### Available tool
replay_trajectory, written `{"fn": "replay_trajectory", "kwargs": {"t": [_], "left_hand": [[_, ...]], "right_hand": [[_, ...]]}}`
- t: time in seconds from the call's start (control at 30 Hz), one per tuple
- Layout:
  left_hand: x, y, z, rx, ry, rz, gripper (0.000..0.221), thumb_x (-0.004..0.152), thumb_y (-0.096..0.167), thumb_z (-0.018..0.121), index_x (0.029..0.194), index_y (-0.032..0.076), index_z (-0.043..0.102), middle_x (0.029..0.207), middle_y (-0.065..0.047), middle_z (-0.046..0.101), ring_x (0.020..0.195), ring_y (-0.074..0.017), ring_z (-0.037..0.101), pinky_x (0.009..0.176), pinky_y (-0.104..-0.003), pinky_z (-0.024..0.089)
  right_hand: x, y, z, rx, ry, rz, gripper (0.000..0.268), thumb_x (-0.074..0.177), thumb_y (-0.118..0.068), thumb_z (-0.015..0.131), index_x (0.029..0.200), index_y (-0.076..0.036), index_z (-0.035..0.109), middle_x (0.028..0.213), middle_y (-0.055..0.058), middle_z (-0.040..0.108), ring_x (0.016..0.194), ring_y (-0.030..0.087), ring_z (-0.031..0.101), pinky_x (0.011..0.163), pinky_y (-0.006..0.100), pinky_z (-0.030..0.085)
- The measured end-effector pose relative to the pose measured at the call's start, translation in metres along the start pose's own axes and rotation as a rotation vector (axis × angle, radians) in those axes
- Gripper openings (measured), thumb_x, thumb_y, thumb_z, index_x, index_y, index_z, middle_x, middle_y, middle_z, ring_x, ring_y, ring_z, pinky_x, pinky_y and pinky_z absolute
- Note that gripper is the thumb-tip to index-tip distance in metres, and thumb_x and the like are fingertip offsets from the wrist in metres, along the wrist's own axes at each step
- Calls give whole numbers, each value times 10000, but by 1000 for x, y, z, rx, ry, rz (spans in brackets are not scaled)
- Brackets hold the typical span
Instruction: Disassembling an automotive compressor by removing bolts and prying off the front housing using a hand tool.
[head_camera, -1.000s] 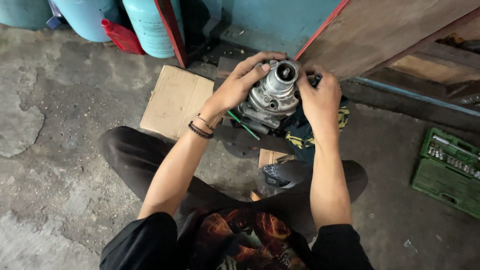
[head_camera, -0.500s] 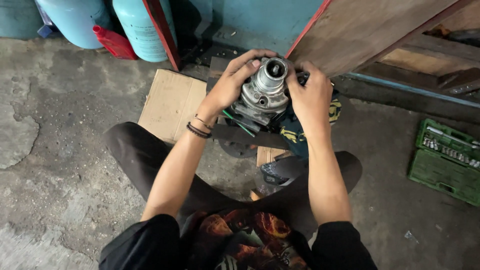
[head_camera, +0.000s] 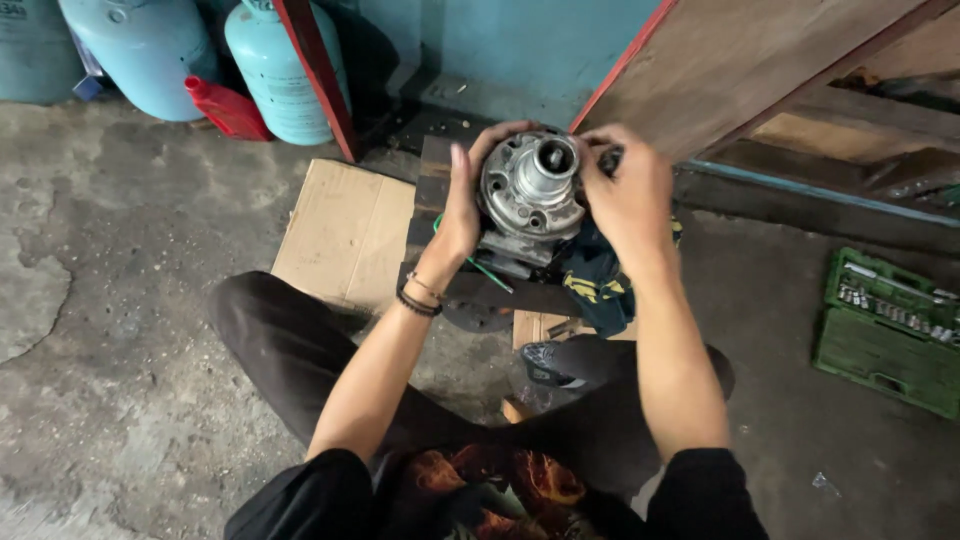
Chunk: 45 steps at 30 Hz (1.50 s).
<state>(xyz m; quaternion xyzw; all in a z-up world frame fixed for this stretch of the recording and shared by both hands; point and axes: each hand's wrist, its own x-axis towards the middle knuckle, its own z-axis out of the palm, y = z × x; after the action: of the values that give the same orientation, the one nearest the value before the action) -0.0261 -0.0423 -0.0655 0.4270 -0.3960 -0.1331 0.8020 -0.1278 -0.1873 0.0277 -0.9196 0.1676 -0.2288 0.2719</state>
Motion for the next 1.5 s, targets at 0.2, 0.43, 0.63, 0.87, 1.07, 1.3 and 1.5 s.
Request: {"fn": "replay_trajectory", "kwargs": {"t": [0.2, 0.43, 0.63, 0.87, 1.07, 1.3, 1.5], "left_hand": [[-25, 35, 5, 152, -56, -26, 1177, 787, 725, 707, 1585, 15, 212, 1633, -218, 328, 1532, -375, 383, 1321, -508, 314], [-11, 68, 17, 696, 54, -99, 1149, 599, 470, 937, 1484, -22, 394, 1466, -212, 564, 1331, -373, 604, 1139, -473, 463], [-10, 75, 18, 759, 103, -147, 1074, 541, 450, 965, 1405, 8, 504, 1337, -165, 667, 1188, -317, 683, 1044, -426, 519], [-8, 73, 15, 777, 74, -254, 1128, 506, 521, 948, 1396, -10, 501, 1313, -166, 674, 1183, -338, 663, 1021, -437, 500], [-9, 73, 16, 790, 71, -232, 1138, 524, 536, 936, 1414, -19, 493, 1355, -174, 650, 1201, -345, 650, 1039, -454, 492], [-8, 72, 15, 822, 62, -216, 1133, 529, 576, 923, 1399, -13, 502, 1285, -160, 672, 1133, -329, 664, 1001, -444, 505], [-9, 73, 12, 810, 17, -185, 1262, 550, 571, 921, 1537, 23, 356, 1356, -176, 654, 1144, -334, 662, 1005, -430, 513]], "right_hand": [[6, -39, -72, -13, -209, 173, 257, 1117, -170, 523, 1272, -41, 682, 593, -3, 444, 396, 96, 267, 302, 289, 209], [27, -88, -120, -240, -277, -329, 198, 1186, 6, 584, 1085, 96, 729, 759, 116, 489, 611, 227, 421, 600, 381, 324], [61, -94, -114, -280, -265, -342, 384, 1275, -146, 630, 987, 93, 719, 522, 70, 404, 402, 175, 314, 453, 315, 187], [72, -88, -85, -73, -298, -343, 191, 1120, 56, 744, 938, 82, 693, 613, 72, 490, 474, 142, 321, 467, 303, 208], [73, -81, -77, -39, -301, -337, 171, 1100, 36, 756, 945, 92, 709, 614, 85, 549, 449, 133, 358, 432, 287, 225], [70, -84, -72, -38, -300, -279, 101, 1076, -14, 760, 1038, 78, 746, 632, 46, 526, 513, 116, 340, 472, 280, 231], [72, -81, -68, -53, -301, -369, 76, 1051, 50, 770, 987, 83, 744, 628, 82, 579, 434, 124, 342, 414, 279, 203]]}}
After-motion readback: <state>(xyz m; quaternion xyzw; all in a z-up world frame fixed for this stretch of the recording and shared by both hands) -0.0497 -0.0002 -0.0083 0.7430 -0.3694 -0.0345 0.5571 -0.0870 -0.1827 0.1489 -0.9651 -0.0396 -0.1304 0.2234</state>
